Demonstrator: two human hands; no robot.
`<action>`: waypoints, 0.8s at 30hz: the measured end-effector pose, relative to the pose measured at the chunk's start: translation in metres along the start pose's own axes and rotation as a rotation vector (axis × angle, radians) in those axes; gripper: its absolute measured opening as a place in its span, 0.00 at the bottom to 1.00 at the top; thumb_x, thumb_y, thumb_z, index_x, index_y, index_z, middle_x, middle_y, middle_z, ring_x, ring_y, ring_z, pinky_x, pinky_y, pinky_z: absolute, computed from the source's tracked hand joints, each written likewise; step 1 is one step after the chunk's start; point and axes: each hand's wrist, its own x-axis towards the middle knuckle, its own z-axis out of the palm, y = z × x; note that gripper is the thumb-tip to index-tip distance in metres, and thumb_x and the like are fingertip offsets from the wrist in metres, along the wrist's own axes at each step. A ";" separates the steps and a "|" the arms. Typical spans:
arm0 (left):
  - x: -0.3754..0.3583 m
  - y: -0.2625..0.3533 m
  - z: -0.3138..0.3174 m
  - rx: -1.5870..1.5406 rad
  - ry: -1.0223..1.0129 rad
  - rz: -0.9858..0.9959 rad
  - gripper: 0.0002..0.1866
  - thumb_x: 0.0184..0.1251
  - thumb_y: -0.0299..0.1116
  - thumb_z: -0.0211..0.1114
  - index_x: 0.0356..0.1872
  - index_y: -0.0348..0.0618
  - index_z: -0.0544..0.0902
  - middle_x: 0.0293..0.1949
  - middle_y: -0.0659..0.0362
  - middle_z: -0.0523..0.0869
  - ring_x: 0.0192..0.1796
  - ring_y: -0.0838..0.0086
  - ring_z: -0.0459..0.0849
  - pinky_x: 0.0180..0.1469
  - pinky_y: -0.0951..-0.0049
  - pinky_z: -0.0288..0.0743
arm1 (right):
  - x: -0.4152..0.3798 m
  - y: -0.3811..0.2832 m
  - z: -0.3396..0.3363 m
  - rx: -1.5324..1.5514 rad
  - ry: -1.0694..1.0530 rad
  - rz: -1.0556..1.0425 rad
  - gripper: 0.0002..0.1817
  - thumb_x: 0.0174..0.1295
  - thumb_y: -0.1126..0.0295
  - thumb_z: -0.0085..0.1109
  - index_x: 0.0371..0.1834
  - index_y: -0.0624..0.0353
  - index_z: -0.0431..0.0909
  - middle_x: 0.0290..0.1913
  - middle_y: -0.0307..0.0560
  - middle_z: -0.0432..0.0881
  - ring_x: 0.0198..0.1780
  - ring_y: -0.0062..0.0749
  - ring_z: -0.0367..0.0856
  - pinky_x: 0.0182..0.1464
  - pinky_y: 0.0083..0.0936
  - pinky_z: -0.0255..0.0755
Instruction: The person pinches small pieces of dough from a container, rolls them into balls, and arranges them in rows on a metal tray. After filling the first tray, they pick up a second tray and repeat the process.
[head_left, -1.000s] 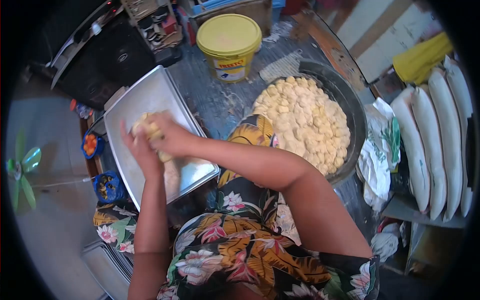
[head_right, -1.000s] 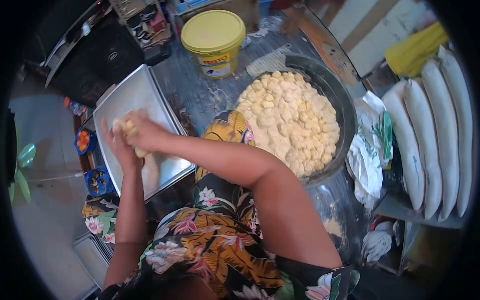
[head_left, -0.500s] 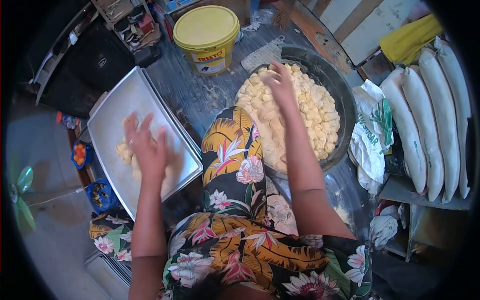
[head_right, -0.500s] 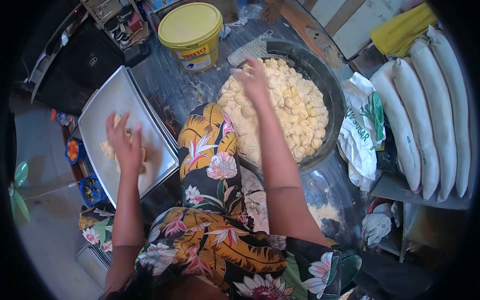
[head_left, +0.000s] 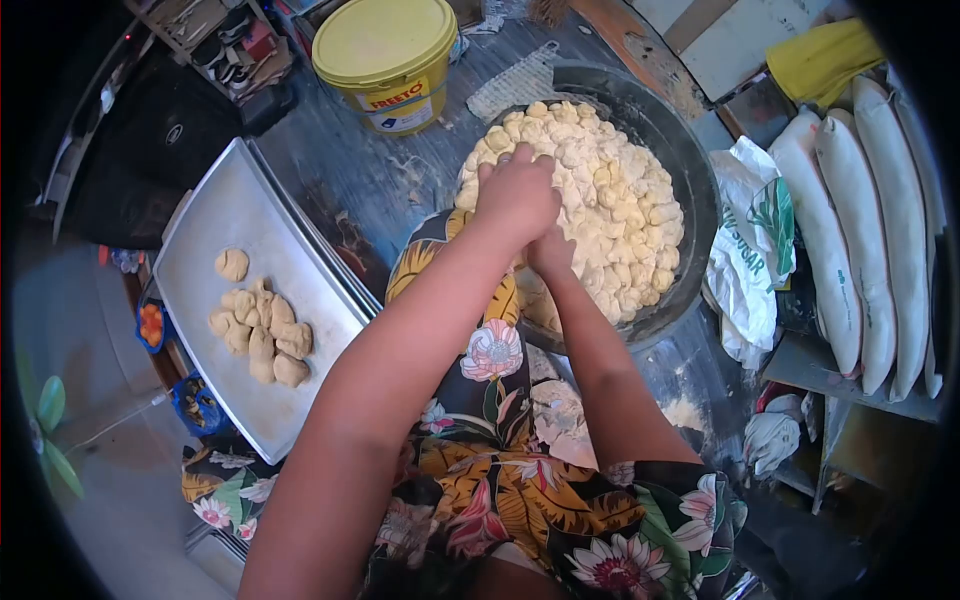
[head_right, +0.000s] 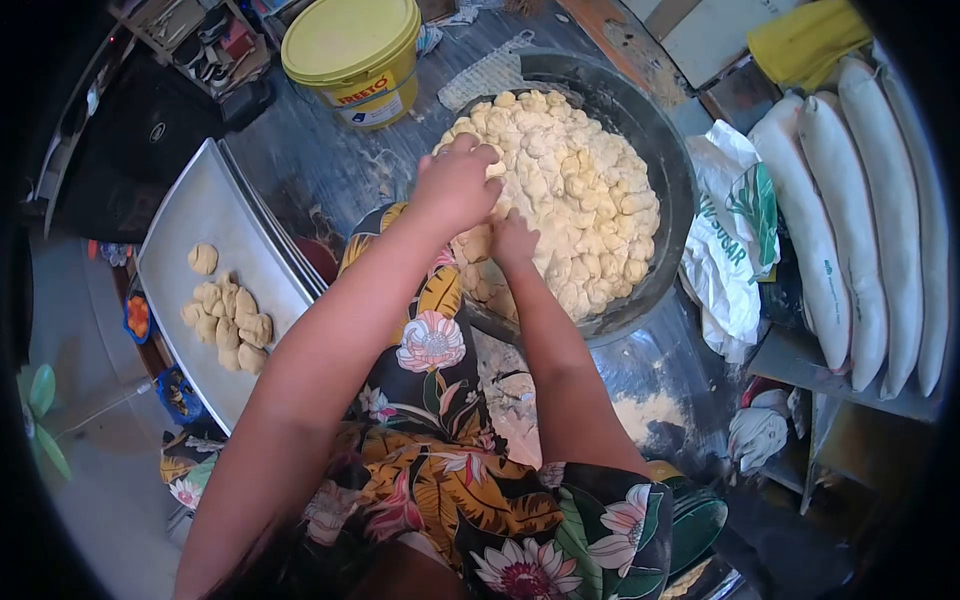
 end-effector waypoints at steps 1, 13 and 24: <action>0.002 -0.002 -0.002 0.004 -0.001 0.002 0.20 0.58 0.41 0.62 0.51 0.49 0.78 0.58 0.53 0.71 0.59 0.60 0.74 0.61 0.53 0.58 | 0.011 0.003 0.003 0.028 -0.121 -0.096 0.24 0.52 0.56 0.59 0.54 0.45 0.72 0.56 0.49 0.66 0.62 0.46 0.63 0.55 0.60 0.58; 0.000 0.002 -0.004 -0.050 -0.010 -0.077 0.23 0.58 0.42 0.61 0.55 0.46 0.75 0.58 0.53 0.71 0.58 0.58 0.74 0.61 0.53 0.61 | 0.001 -0.012 0.028 -0.018 -0.099 -0.519 0.32 0.51 0.54 0.60 0.60 0.53 0.67 0.59 0.51 0.68 0.60 0.50 0.67 0.62 0.51 0.59; -0.004 0.006 0.000 -0.038 0.009 -0.038 0.23 0.58 0.43 0.62 0.54 0.46 0.75 0.57 0.52 0.71 0.57 0.58 0.75 0.60 0.53 0.63 | 0.005 0.039 0.016 0.102 0.005 -0.092 0.49 0.39 0.44 0.70 0.67 0.48 0.61 0.71 0.56 0.53 0.72 0.55 0.49 0.65 0.52 0.55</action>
